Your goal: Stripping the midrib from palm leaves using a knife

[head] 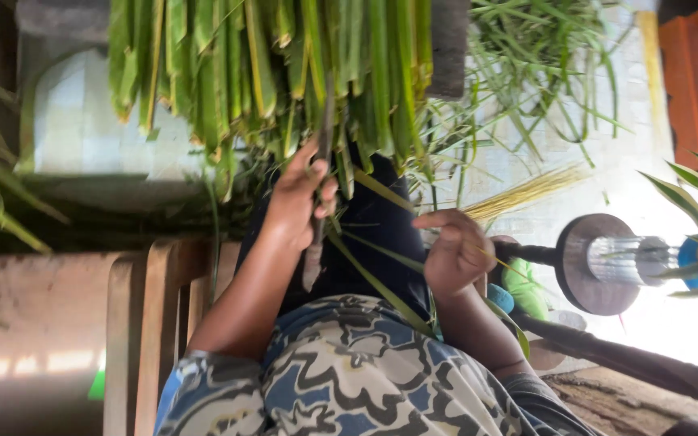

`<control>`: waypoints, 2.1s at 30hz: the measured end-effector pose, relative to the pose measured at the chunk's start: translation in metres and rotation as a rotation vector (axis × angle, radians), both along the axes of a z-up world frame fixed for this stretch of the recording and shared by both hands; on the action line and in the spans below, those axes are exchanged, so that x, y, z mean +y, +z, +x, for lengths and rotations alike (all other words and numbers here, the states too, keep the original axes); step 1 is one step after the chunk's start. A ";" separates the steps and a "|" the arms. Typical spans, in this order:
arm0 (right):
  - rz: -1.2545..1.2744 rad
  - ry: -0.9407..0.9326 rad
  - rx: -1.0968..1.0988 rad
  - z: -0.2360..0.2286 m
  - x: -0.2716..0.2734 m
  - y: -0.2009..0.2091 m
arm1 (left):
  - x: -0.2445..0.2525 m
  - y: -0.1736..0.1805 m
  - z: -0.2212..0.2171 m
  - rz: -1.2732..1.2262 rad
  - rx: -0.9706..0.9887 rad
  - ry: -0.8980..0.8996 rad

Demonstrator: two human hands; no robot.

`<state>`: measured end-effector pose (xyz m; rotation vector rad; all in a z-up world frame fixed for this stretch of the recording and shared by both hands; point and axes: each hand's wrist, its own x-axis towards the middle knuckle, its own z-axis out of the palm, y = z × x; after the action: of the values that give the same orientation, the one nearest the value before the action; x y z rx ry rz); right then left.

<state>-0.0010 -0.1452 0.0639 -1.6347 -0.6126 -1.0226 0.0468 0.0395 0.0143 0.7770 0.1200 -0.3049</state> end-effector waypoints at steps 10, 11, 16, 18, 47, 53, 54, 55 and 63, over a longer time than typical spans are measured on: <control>-0.076 0.199 0.201 0.003 0.002 -0.023 | -0.001 -0.021 -0.008 0.017 -0.016 -0.009; -0.037 0.195 0.269 0.004 0.001 -0.027 | -0.001 -0.025 -0.008 0.013 -0.033 0.014; 0.031 0.144 0.482 0.009 0.000 -0.022 | 0.002 -0.029 -0.017 0.053 -0.060 0.044; 0.178 0.285 0.658 0.015 -0.005 -0.038 | 0.004 -0.027 -0.017 0.139 -0.087 0.032; 0.757 0.256 0.957 0.018 -0.011 -0.068 | -0.011 -0.004 -0.027 0.667 -0.366 0.017; 1.001 0.400 0.912 0.029 -0.021 -0.061 | -0.028 -0.023 -0.034 0.368 -0.256 -0.029; 1.003 0.395 0.930 0.025 -0.023 -0.067 | -0.028 -0.029 -0.040 0.328 -0.223 -0.004; 1.001 0.392 0.942 0.030 -0.028 -0.063 | -0.033 -0.033 -0.031 0.325 -0.213 0.000; 0.734 0.275 0.890 0.033 -0.034 -0.056 | -0.037 -0.033 -0.032 0.218 -0.241 -0.031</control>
<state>0.0319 -0.1791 0.0081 -1.1218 0.1460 -0.1861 0.0151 0.0025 -0.0182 1.0262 -0.0877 -0.2275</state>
